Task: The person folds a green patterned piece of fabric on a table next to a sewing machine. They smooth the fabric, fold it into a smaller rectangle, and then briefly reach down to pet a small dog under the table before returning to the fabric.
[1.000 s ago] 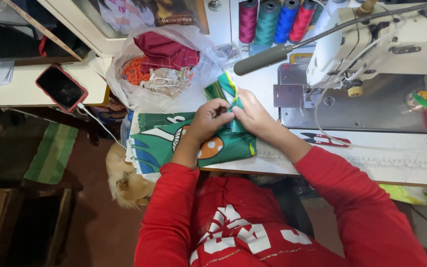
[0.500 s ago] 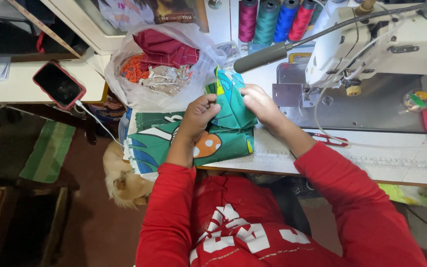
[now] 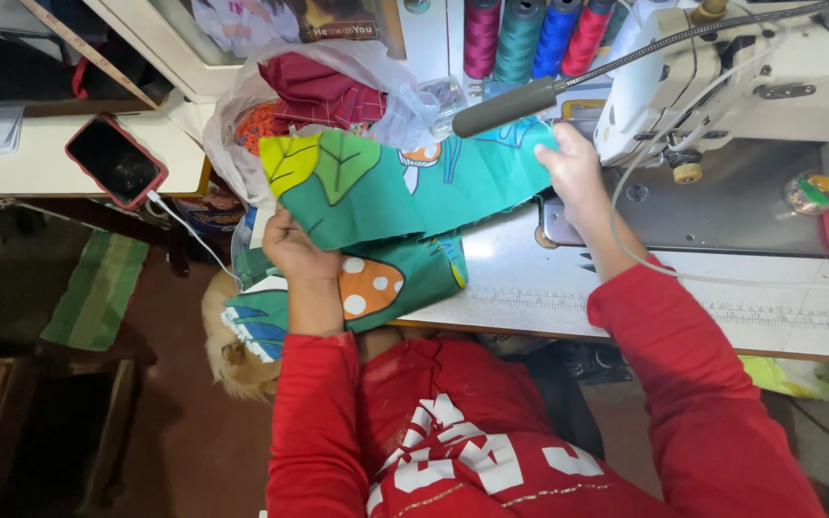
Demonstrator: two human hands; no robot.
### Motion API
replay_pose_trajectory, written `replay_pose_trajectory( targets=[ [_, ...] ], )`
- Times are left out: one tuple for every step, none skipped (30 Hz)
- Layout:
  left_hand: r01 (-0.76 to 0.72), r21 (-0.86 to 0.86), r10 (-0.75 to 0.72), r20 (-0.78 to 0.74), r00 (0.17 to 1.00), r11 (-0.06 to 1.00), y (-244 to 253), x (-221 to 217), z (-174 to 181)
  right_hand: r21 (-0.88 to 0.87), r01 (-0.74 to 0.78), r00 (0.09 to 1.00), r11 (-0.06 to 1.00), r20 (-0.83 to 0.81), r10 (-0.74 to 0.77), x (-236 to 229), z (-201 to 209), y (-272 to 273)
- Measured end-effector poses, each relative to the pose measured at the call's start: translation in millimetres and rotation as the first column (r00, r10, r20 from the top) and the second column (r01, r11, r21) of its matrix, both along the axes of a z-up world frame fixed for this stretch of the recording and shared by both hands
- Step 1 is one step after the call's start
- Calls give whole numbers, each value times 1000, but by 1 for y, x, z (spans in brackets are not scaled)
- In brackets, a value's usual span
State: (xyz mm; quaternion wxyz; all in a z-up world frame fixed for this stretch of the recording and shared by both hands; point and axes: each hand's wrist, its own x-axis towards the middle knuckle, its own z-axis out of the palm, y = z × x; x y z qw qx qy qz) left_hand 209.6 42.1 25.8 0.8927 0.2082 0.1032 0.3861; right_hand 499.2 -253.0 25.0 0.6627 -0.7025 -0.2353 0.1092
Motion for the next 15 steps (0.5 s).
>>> replay_pose_trajectory(
  targets=[
    [-2, 0, 2, 0, 1000, 1000, -2, -4, 4, 0, -2, 1000, 1000, 0, 2, 5, -2, -1],
    [-11, -51, 12, 22, 1000, 999, -4, -7, 8, -272, 75, 991, 959, 124, -43, 10, -4, -2],
    [-18, -102, 23, 44, 999, 995, -6, -10, 12, -510, 179, 966, 841, 255, -51, 15, -7, -2],
    [-19, -103, 24, 45, 999, 995, -8, -9, 15, -511, 179, 965, 841, 256, -50, 7, -2, -3],
    [-34, -135, 39, 35, 999, 990, -10, -8, 18, -553, 177, 963, 814, 267, -28, 0, 3, -4],
    [-49, -166, 54, 25, 998, 985, -11, -7, 21, -593, 176, 961, 786, 278, -5, -8, 9, -4],
    [-51, -167, 56, 26, 998, 985, -14, -7, 25, -594, 175, 960, 786, 279, -3, -7, 9, -5],
    [-61, -189, 65, 14, 998, 980, -16, -6, 30, -596, 174, 958, 784, 287, 5, -7, 9, -6],
    [-71, -211, 73, 1, 997, 975, -18, -6, 34, -598, 173, 955, 783, 295, 14, -6, 9, -7],
    [-70, -210, 72, 1, 997, 975, -21, -5, 39, -597, 173, 956, 783, 295, 13, -3, 5, -5],
    [-92, -205, 88, -31, 996, 974, -23, -4, 44, -541, 151, 967, 828, 253, -11, 0, 0, -4],
    [-114, -200, 104, -62, 993, 973, -26, -3, 48, -479, 131, 977, 868, 210, -31, 4, -4, -2],
    [-115, -199, 104, -62, 993, 973, -32, -2, 57, -479, 131, 977, 868, 211, -31, 4, -4, -2],
    [-114, -185, 104, -64, 992, 976, -37, -2, 65, -323, 50, 988, 945, 157, 1, 4, -4, -2],
    [-114, -172, 104, -67, 992, 979, -43, -1, 73, -152, -26, 993, 988, 109, 42, 3, -4, -2]
  ],
)
